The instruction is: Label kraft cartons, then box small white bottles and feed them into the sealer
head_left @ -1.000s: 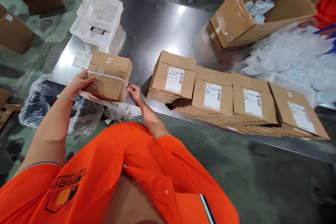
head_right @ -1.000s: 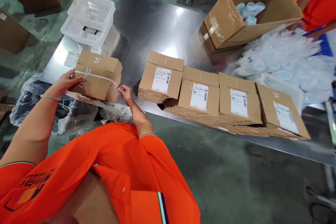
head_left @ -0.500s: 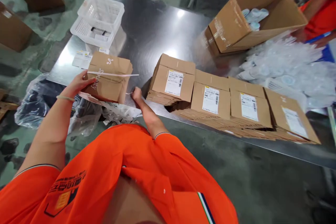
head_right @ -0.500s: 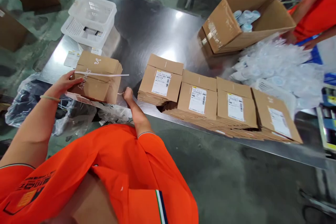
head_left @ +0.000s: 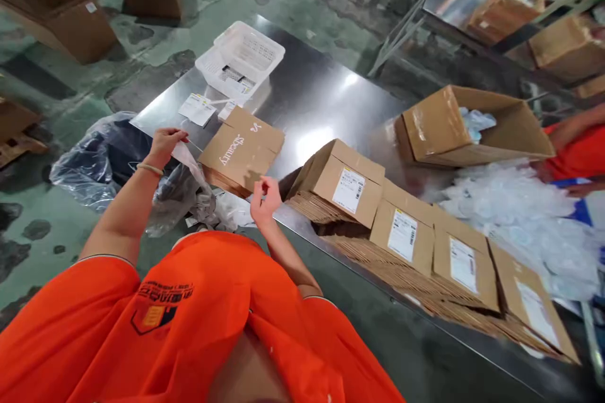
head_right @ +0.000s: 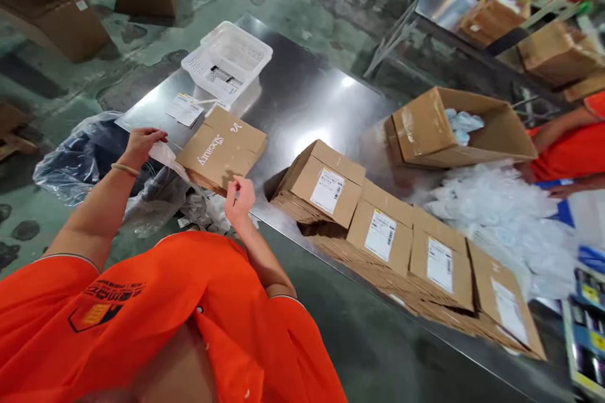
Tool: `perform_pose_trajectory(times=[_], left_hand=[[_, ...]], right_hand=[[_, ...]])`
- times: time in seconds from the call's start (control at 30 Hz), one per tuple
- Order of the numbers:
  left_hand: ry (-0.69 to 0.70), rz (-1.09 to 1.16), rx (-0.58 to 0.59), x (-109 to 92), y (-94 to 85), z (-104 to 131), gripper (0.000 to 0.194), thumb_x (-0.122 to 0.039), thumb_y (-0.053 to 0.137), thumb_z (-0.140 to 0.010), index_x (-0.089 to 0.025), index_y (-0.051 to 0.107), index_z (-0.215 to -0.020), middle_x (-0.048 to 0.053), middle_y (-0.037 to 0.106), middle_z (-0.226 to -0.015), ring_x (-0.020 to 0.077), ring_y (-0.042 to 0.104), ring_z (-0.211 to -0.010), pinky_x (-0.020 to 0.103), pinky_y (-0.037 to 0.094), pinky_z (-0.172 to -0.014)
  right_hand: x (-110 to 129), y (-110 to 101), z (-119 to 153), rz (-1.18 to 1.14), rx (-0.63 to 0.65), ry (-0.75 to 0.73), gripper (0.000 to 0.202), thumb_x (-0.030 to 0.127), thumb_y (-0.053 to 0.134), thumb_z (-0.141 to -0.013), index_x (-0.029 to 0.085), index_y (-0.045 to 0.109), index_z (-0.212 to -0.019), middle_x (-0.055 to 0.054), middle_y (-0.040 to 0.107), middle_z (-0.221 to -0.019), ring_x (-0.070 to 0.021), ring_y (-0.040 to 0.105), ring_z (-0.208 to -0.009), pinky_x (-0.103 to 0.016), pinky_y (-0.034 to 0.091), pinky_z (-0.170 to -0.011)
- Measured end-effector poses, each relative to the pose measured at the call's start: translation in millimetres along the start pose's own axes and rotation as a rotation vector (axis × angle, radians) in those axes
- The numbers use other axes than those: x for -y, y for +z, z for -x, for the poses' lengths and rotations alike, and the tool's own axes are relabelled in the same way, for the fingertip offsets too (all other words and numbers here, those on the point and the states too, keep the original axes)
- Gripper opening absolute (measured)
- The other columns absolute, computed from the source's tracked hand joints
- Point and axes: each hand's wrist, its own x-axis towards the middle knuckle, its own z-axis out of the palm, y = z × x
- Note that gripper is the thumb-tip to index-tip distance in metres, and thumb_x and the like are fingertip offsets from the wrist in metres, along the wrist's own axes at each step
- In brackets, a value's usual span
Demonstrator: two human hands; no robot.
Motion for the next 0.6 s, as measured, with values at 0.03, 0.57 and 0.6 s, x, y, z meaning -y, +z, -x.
perform_pose_trajectory(times=[0.03, 0.57, 0.6], left_hand=[[-0.006, 0.066, -0.053, 2.1, -13.2, 8.8, 0.019, -0.015, 0.076, -0.097, -0.016, 0.076, -0.078, -0.005, 0.070, -0.064, 0.0125, 0.048, -0.071, 0.031, 0.046, -0.082], [-0.204, 0.000, -0.077, 173.7, -186.4, 104.7, 0.053, -0.065, 0.094, -0.075, -0.025, 0.059, -0.073, -0.004, 0.045, -0.056, 0.0176, 0.047, -0.064, 0.028, 0.028, -0.059], [-0.260, -0.014, -0.002, 191.1, -181.6, 111.2, 0.058, -0.067, 0.096, -0.069, -0.025, 0.056, -0.066, -0.004, 0.040, -0.052, 0.0162, 0.041, -0.058, 0.028, 0.023, -0.056]], right_hand=[[20.1, 14.7, -0.5, -0.065, 0.118, -0.059, 0.037, 0.047, 0.053, -0.119, 0.025, 0.082, -0.124, -0.013, 0.080, -0.107, -0.0281, 0.078, -0.101, -0.043, 0.069, -0.101], [204.0, 270.1, -86.6, -0.456, 0.837, -0.457, 0.054, 0.069, 0.059, -0.122, 0.022, 0.084, -0.110, -0.002, 0.069, -0.102, -0.0156, 0.071, -0.089, -0.029, 0.062, -0.087], [211.9, 283.8, -87.5, -0.475, 0.867, -0.473, 0.057, 0.070, 0.057, -0.122, 0.021, 0.083, -0.108, -0.001, 0.067, -0.101, -0.0139, 0.069, -0.085, -0.028, 0.061, -0.085]])
